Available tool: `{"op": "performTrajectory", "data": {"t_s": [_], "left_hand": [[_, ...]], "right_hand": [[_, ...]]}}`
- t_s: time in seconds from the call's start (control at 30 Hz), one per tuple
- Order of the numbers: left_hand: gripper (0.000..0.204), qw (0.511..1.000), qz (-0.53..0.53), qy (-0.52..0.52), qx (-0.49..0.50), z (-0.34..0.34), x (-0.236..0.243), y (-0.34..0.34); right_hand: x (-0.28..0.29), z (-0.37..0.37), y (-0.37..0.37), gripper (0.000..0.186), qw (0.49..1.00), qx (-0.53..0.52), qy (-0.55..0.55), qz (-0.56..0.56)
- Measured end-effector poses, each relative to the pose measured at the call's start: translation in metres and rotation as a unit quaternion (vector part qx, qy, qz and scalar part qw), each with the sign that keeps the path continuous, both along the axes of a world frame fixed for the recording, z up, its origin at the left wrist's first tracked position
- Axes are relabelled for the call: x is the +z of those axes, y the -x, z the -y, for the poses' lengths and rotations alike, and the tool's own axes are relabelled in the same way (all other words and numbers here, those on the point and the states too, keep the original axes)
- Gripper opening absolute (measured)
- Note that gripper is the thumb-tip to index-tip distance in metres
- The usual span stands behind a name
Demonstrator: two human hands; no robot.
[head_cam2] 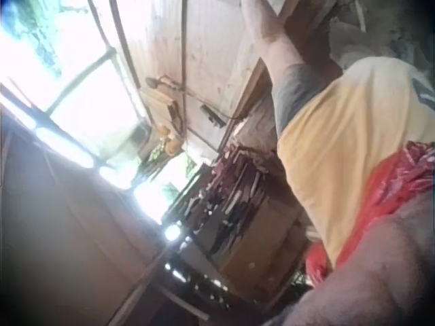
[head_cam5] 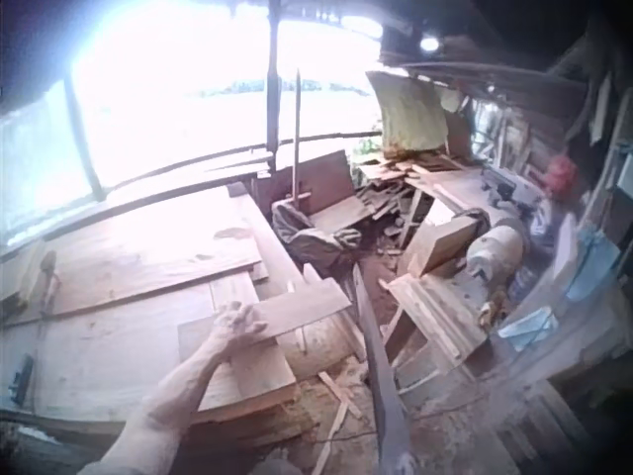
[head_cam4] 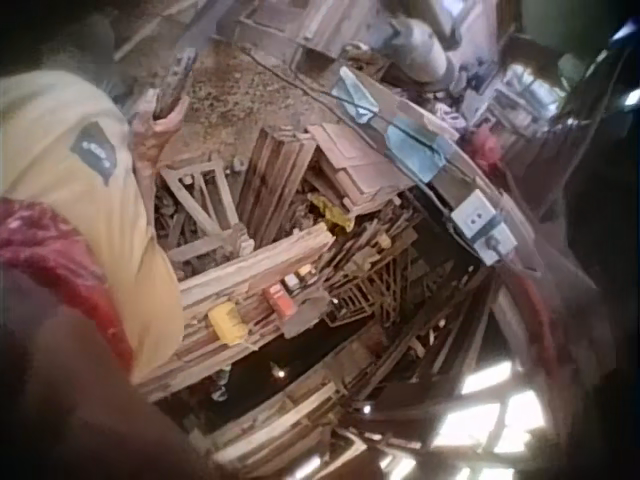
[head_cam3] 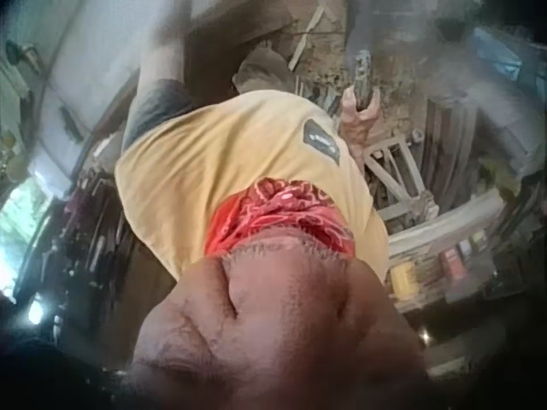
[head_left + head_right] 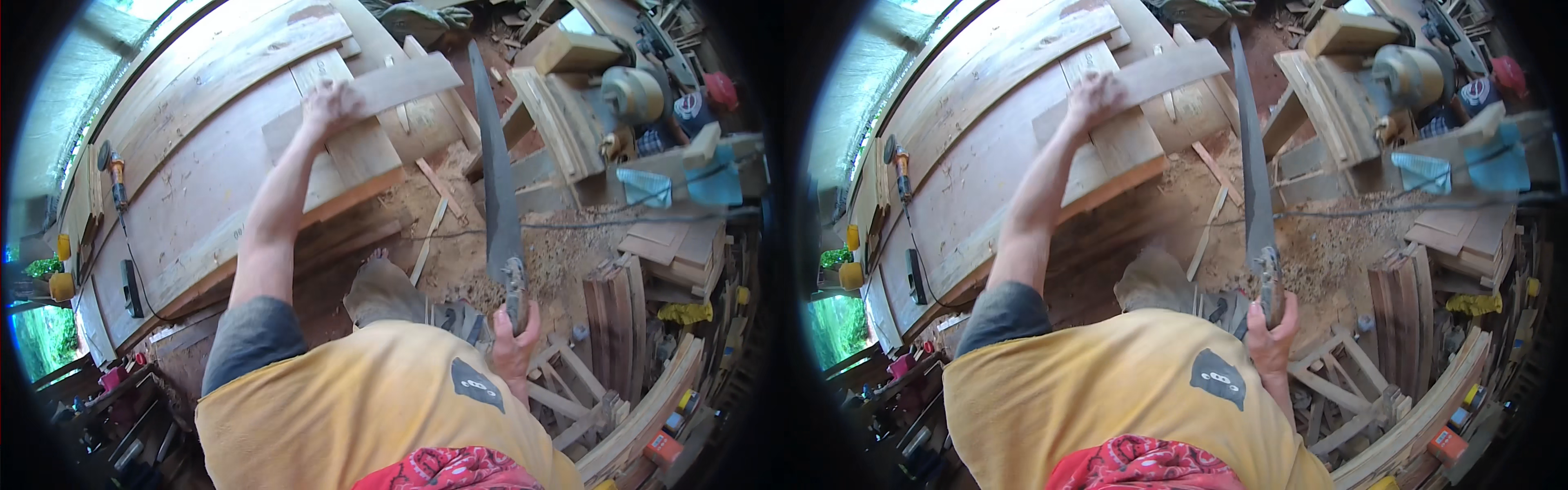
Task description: The person saws a wooden board using a hand saw, picks up the cut piece from the floor, and sands its edges against a grinding machine.
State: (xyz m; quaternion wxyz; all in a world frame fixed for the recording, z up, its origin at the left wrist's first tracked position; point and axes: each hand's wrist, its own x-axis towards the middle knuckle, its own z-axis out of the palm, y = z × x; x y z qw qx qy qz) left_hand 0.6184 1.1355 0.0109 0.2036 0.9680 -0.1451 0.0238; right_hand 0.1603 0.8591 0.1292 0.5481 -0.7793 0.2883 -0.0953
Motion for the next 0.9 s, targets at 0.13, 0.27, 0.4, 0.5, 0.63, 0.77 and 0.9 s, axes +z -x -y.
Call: {"op": "performTrajectory", "data": {"t_s": [0.13,0.27,0.4,0.5,0.63,0.77,0.9], "left_hand": [[0.078,0.991,0.086,-0.103,0.001,-0.013,-0.018,0.027],[0.076,0.994,0.077,-0.083,-0.007,-0.022,-0.023,-0.006],[0.071,0.993,0.084,-0.088,-0.002,-0.019,-0.026,-0.065],[0.069,0.992,0.090,-0.087,-0.006,-0.017,-0.025,-0.101],[0.068,0.992,0.089,-0.086,0.000,-0.013,-0.027,-0.128],[0.069,0.992,0.086,-0.092,-0.010,-0.014,-0.032,-0.134],[0.073,0.991,0.094,-0.095,-0.005,-0.014,-0.034,-0.133]], "right_hand": [[0.008,-0.008,-0.062,0.029,1.000,0.005,0.020,0.016],[0.027,-0.011,-0.115,0.034,0.999,0.037,0.022,0.001],[0.035,-0.017,-0.158,0.044,0.996,0.077,0.030,0.038],[0.037,-0.013,-0.182,0.047,0.993,0.110,0.030,0.036],[0.028,0.000,-0.215,0.050,0.984,0.170,0.043,0.027],[0.009,0.004,-0.248,0.055,0.974,0.212,0.064,0.045],[-0.006,-0.002,-0.277,0.057,0.969,0.238,0.058,0.016]]}}
